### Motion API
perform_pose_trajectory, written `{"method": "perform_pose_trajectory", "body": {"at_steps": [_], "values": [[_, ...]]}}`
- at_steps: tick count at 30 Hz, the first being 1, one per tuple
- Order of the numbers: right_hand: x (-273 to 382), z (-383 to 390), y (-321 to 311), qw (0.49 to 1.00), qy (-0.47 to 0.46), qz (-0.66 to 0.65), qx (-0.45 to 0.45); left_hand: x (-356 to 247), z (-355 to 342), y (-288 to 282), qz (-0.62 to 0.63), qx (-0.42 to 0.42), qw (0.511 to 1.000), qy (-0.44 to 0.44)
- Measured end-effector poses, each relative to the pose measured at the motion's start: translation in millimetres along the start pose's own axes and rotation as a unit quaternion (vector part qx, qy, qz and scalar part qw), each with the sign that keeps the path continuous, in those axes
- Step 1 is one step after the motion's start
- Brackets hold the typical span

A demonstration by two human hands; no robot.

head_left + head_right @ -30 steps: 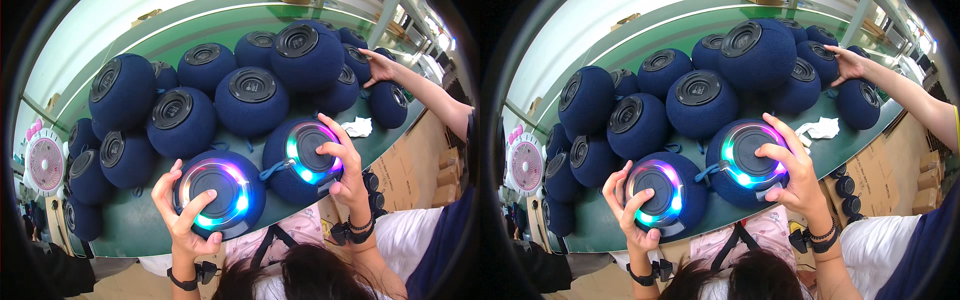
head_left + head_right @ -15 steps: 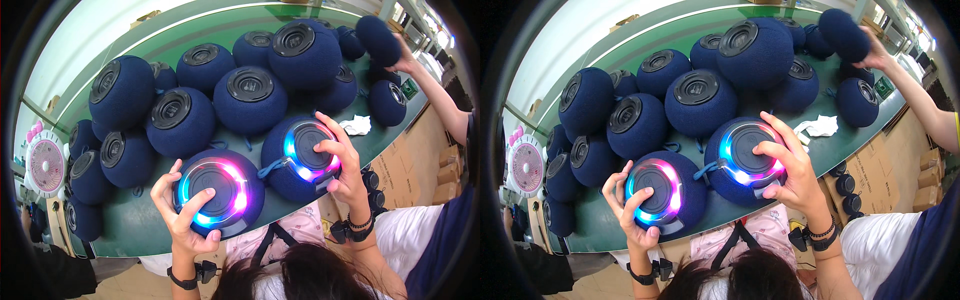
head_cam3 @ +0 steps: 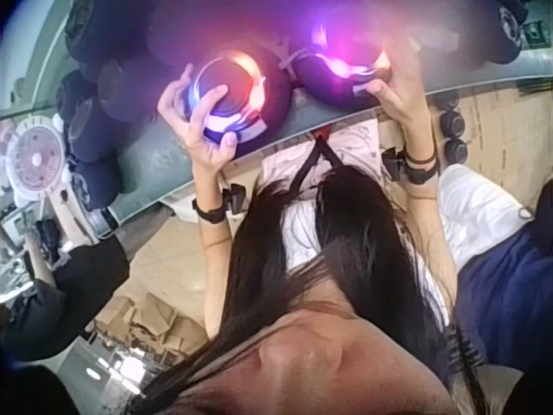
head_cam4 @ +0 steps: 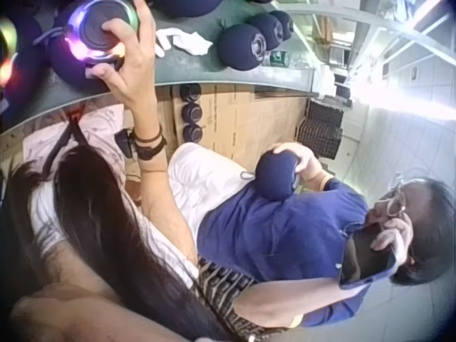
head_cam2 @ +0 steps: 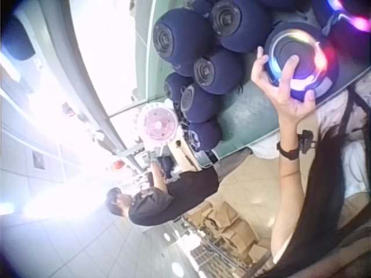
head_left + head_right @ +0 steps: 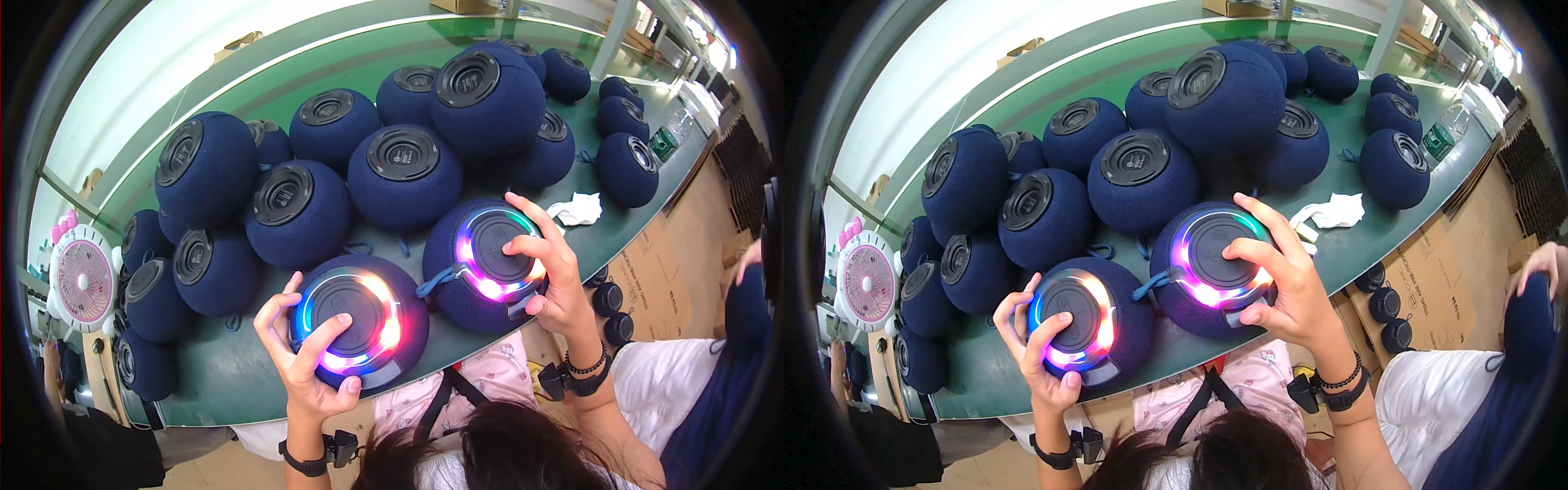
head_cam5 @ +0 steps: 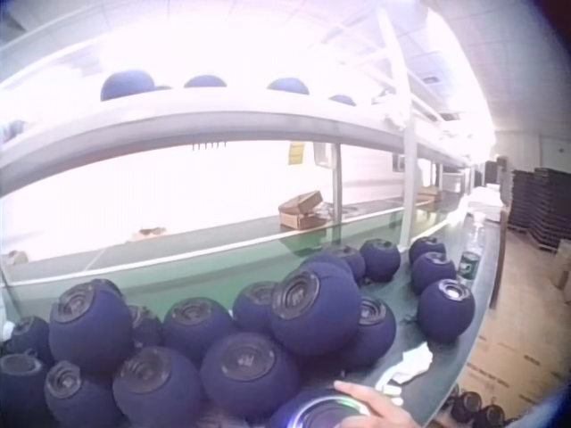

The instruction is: Test the functionality and light effects of portable blue bluetooth speakers in an assembly line setting.

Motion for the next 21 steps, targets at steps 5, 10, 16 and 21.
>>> {"method": "perform_pose_trajectory", "body": {"at_steps": [5,10,16,21], "values": [[-2,1,0,1.000,0.011,-0.007,0.010,0,1,-1,0.003,0.004,1.000,-0.007],[-7,3,2,0.997,-0.037,-0.060,-0.013,3,4,3,0.017,-0.005,0.999,0.041],[-18,18,0,0.990,-0.001,-0.143,-0.009,17,15,6,0.163,-0.054,0.985,-0.011],[-18,22,5,0.987,0.002,-0.159,0.012,16,17,11,0.177,-0.045,0.982,-0.039]]}}
Point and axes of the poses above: each hand's wrist, its own z-axis away from the middle knuckle, its own y-axis out of the palm, x = y × z, the point moved 5 cm from there along -z, towards the middle knuckle, and after that the axes turned 11 degrees about x, right-handed, at the moved point
